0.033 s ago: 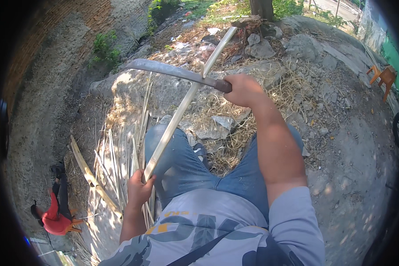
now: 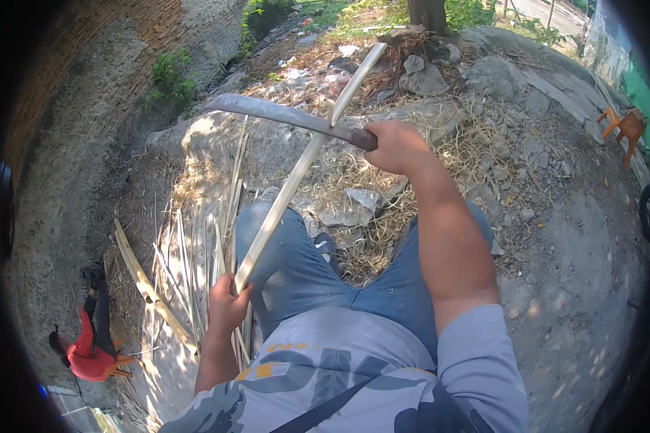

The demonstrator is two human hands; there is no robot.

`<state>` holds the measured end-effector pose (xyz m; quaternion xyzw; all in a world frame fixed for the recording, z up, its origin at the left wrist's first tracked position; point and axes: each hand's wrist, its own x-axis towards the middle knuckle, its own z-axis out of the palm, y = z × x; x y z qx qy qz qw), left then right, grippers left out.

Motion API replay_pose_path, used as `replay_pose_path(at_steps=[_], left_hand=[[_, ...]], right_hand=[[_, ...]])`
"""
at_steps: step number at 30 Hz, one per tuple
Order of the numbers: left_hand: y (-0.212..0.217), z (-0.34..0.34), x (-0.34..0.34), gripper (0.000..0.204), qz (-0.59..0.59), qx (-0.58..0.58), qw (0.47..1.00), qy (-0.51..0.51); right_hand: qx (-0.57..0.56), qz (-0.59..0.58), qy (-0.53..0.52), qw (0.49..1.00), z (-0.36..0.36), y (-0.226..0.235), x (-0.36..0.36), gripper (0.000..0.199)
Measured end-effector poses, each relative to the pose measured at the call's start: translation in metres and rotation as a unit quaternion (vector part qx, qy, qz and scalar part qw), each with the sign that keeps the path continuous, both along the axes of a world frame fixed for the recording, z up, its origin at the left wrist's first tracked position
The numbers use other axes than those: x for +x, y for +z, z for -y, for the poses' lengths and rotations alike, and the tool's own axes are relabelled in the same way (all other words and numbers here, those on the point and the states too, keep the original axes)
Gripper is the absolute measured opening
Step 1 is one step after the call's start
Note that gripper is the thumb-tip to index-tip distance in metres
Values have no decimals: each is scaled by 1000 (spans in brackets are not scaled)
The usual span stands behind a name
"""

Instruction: The person shaves bamboo strips using a machete while holding the strips by hand.

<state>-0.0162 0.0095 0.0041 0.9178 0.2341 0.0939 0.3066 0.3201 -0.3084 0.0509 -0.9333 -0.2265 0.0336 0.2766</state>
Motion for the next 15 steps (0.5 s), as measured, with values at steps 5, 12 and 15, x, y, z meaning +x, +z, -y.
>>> replay_pose_path(at_steps=[5,12,15], left_hand=[[-12,4,6,31,-12,8,1000,2],[-5,13,15,29,49,-38,998,-4],[-1,-1,7,28,-8,-3,1000,-6]], right_hand=[[-20,52,17,998,-14,1,-14,24],[-43,189,176,965,-30,-18,-17,18],[-35,179,143,973,-17,-15,-7,19]])
